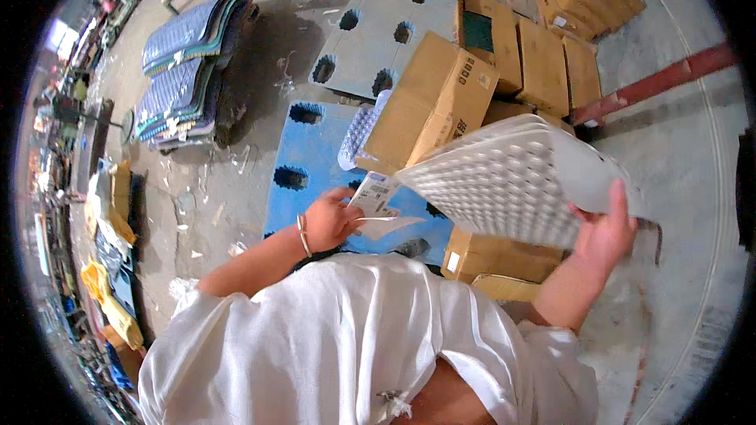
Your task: The person sorts various bath mats from boxes onto stacks while checking labels by hand.
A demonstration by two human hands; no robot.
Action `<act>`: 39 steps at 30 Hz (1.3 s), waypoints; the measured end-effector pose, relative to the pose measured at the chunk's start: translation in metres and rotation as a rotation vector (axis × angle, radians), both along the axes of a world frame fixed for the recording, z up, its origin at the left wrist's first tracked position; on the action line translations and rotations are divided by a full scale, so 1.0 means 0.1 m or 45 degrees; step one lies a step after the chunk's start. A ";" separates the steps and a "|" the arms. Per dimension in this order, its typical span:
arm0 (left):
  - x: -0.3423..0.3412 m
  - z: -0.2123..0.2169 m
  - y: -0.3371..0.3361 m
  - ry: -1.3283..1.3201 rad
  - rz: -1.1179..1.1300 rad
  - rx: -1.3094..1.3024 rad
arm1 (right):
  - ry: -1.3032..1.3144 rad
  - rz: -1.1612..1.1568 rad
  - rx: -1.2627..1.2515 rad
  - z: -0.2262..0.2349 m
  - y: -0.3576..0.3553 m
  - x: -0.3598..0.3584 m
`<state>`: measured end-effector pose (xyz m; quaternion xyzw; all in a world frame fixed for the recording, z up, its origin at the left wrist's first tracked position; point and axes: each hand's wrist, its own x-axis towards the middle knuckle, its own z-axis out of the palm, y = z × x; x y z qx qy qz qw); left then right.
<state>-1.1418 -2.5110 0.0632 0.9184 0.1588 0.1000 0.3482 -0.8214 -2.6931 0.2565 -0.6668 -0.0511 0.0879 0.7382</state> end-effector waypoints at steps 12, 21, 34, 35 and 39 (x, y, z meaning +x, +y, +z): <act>-1.37 0.56 1.32 -0.344 0.034 0.230 | -0.327 0.945 0.204 0.57 2.71 -2.11; -2.51 0.84 2.09 -0.344 0.489 0.290 | -0.426 1.326 0.086 0.69 4.14 -2.92; -3.18 0.62 3.01 -0.117 1.076 0.525 | -0.430 1.881 0.204 1.03 5.38 -3.46; -3.26 0.60 3.12 -0.125 1.058 0.448 | -0.446 1.942 0.241 1.04 5.51 -3.56; -3.43 0.45 3.43 -0.168 0.954 0.251 | -0.580 1.960 0.368 1.00 5.97 -4.00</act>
